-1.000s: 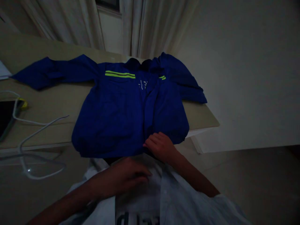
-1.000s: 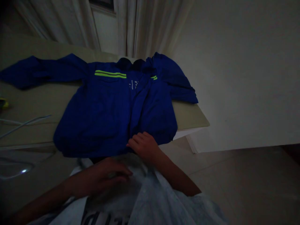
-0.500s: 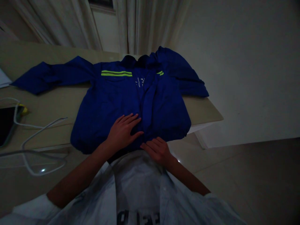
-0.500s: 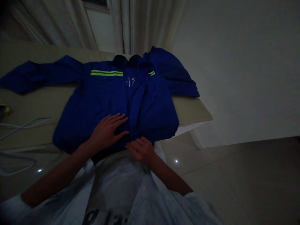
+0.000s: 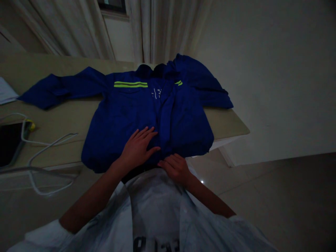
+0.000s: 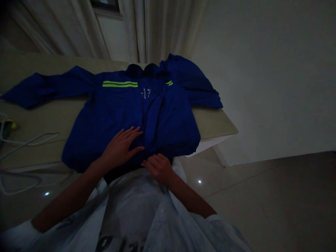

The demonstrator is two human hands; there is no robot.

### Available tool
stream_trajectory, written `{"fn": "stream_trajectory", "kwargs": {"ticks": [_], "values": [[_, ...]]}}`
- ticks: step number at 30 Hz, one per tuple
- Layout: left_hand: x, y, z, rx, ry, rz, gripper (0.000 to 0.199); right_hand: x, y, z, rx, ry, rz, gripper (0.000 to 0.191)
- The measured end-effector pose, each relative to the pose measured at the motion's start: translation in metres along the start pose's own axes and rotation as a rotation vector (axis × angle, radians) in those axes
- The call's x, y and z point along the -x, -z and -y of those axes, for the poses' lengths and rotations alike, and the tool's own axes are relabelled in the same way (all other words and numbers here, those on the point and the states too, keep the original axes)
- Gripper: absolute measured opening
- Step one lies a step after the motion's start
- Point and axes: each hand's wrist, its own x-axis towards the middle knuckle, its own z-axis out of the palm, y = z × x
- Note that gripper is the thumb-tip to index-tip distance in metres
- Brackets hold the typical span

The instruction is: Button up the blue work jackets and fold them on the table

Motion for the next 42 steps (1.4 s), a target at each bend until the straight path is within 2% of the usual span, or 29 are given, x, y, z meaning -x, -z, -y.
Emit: {"fn": "stream_trajectory", "kwargs": {"ticks": [5,10,15,19,24,27,29,32,33,35,37,38,40,42], "values": [[0.001,-0.002,0.0,-0.018,0.004,-0.001,0.06,0.0,-0.005,0.003,-0.019,-0.008,-0.008,0.025],[0.002,-0.002,-0.001,-0.025,-0.009,-0.012,0.059,0.003,-0.013,0.002,-0.012,-0.036,0.034,0.034],[0.002,-0.001,-0.003,-0.018,-0.015,-0.027,0.058,0.005,-0.015,0.003,-0.018,-0.051,0.056,0.035],[0.004,-0.001,-0.004,-0.025,-0.014,-0.034,0.058,0.006,-0.005,0.004,-0.053,-0.042,0.025,0.031],[0.004,0.0,-0.002,-0.041,-0.005,-0.025,0.059,0.002,0.018,0.004,-0.123,-0.106,-0.048,0.013],[0.006,0.005,-0.004,-0.038,-0.002,-0.033,0.058,-0.001,0.024,0.004,-0.121,-0.08,-0.079,0.012],[0.016,0.007,-0.01,0.009,-0.008,-0.091,0.051,-0.003,0.024,0.003,-0.114,-0.085,-0.089,0.015],[0.051,0.004,-0.027,0.21,-0.064,-0.15,0.032,-0.005,0.022,0.003,-0.116,-0.09,-0.088,0.017],[0.065,0.0,-0.032,0.301,-0.098,-0.104,0.031,-0.005,0.021,0.003,-0.122,-0.092,-0.092,0.017],[0.089,-0.014,-0.041,0.484,-0.136,0.106,0.034,-0.007,0.019,0.003,-0.135,-0.108,-0.094,0.018],[0.102,-0.033,-0.043,0.681,-0.038,0.321,0.033,-0.008,0.017,0.003,-0.144,-0.13,-0.078,0.019],[0.103,-0.044,-0.041,0.778,0.073,0.365,0.033,-0.009,0.016,0.003,-0.143,-0.136,-0.066,0.019],[0.097,-0.063,-0.036,0.96,0.306,0.322,0.043,-0.012,0.015,0.003,-0.135,-0.124,-0.037,0.02],[0.084,-0.076,-0.033,1.096,0.422,0.228,0.053,-0.014,0.015,0.0,-0.117,-0.105,-0.008,0.024]]}}
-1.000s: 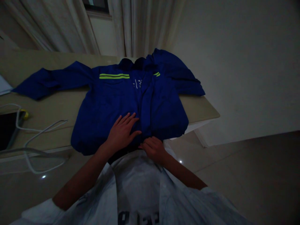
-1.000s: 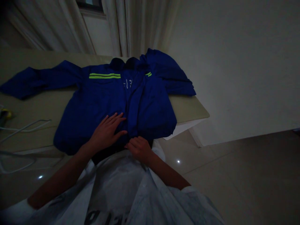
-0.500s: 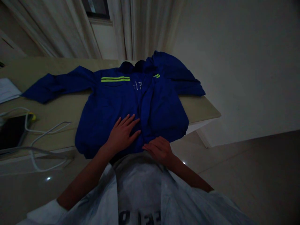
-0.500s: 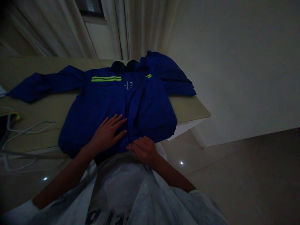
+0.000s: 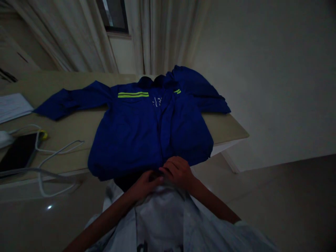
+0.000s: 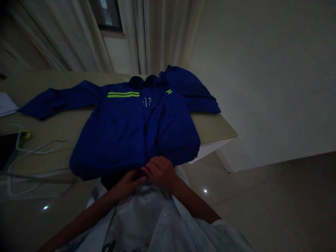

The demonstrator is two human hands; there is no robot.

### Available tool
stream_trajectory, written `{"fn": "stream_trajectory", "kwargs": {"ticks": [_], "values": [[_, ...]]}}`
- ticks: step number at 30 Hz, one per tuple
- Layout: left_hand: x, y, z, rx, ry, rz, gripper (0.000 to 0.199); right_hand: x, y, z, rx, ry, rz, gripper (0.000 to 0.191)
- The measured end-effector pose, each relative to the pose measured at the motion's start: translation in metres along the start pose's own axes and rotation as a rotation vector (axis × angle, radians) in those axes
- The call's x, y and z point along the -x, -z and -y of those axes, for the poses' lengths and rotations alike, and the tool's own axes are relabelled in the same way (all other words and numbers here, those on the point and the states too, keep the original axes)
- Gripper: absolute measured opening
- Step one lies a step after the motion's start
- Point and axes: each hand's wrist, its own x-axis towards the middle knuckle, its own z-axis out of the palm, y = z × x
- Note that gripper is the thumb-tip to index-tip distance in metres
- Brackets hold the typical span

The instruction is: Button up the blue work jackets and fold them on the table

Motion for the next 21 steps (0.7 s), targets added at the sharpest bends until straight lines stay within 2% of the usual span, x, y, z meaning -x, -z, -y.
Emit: {"fn": "stream_trajectory", "kwargs": {"ticks": [3,7,14,16,21], "values": [[-0.017,-0.008,-0.002,0.111,-0.033,-0.066,0.059,-0.007,0.004,-0.006,0.08,-0.001,0.035,0.035],[-0.022,-0.019,-0.004,0.128,-0.031,-0.213,0.064,-0.019,0.013,-0.009,0.162,0.014,0.104,0.045],[-0.018,-0.029,-0.003,0.193,-0.067,-0.319,0.063,-0.043,0.024,-0.009,-0.012,0.016,0.377,0.039],[-0.016,-0.033,-0.004,0.194,-0.071,-0.359,0.063,-0.048,0.024,-0.012,0.032,0.047,0.388,0.038],[-0.014,-0.036,-0.003,0.123,-0.08,-0.362,0.065,-0.055,0.019,-0.02,0.165,0.153,0.345,0.043]]}}
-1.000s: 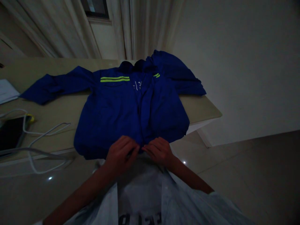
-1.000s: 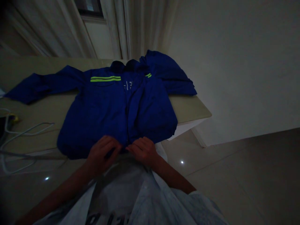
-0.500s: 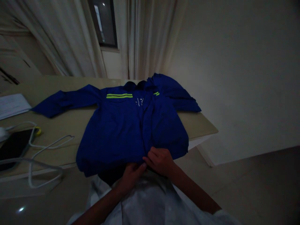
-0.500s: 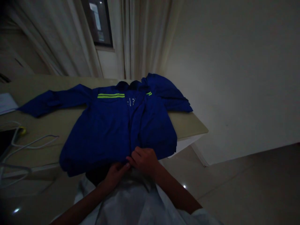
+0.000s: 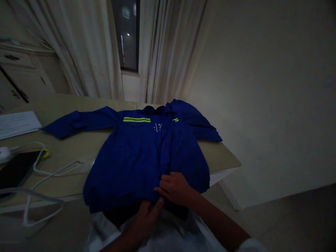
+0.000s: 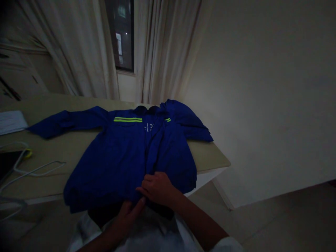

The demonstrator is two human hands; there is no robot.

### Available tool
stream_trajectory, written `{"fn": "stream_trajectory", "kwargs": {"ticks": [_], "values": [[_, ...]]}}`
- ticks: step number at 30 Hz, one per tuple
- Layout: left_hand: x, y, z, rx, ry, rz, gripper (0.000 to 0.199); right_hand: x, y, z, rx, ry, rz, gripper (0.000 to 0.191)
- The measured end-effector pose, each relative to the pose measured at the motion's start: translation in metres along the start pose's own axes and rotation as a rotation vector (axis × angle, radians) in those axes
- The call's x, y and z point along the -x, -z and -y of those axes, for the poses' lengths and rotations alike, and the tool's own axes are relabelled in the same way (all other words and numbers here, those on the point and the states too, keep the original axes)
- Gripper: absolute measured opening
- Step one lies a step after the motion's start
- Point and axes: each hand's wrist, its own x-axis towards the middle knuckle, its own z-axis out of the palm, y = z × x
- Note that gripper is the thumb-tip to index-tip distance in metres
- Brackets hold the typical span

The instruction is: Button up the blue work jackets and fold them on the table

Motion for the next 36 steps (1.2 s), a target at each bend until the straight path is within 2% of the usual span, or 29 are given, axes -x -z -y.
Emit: {"fn": "stream_trajectory", "kwargs": {"ticks": [5,9,11,14,16,18,20,21,23,25,27,29,31,34,36], "values": [[-0.001,0.002,0.002,-0.012,-0.05,-0.002,0.066,0.001,-0.001,0.003,-0.032,0.0,-0.005,0.042],[0.003,0.002,0.004,0.04,0.097,0.046,0.07,-0.007,0.007,-0.007,-0.272,-0.11,0.027,0.046],[0.004,0.002,0.004,0.055,0.128,0.045,0.071,-0.023,0.012,-0.029,-0.381,-0.244,-0.053,0.05],[0.003,0.002,0.006,0.035,0.108,-0.011,0.068,-0.062,0.012,-0.079,-0.376,-0.542,-0.179,0.047],[0.001,0.002,0.009,-0.023,0.117,-0.044,0.068,-0.093,0.004,-0.113,-0.323,-0.74,-0.118,0.042],[0.001,0.002,0.011,-0.092,0.135,-0.045,0.07,-0.123,-0.006,-0.138,-0.255,-0.861,0.038,0.051],[0.002,0.004,0.011,-0.134,0.14,-0.051,0.071,-0.149,-0.018,-0.151,-0.177,-0.885,0.171,0.056],[0.002,0.005,0.009,-0.136,0.129,-0.057,0.071,-0.161,-0.024,-0.153,-0.13,-0.872,0.189,0.052],[0.003,0.008,0.004,-0.114,0.104,-0.055,0.069,-0.18,-0.035,-0.151,-0.017,-0.819,0.127,0.041],[0.004,0.01,0.0,-0.095,0.078,-0.045,0.067,-0.193,-0.046,-0.143,0.073,-0.69,0.078,0.038],[0.004,0.011,-0.002,-0.114,0.058,-0.058,0.064,-0.198,-0.054,-0.136,0.089,-0.509,0.124,0.039],[0.004,0.011,0.0,-0.131,0.04,-0.073,0.063,-0.196,-0.059,-0.134,0.05,-0.423,0.176,0.041],[0.004,0.009,0.002,-0.122,0.042,-0.056,0.064,-0.19,-0.06,-0.14,0.02,-0.535,0.122,0.044],[0.005,0.006,0.002,-0.1,0.074,-0.002,0.067,-0.18,-0.058,-0.155,-0.014,-0.813,-0.002,0.069],[0.006,0.005,0.0,-0.1,0.091,0.026,0.07,-0.178,-0.059,-0.163,-0.054,-0.856,0.006,0.08]]}}
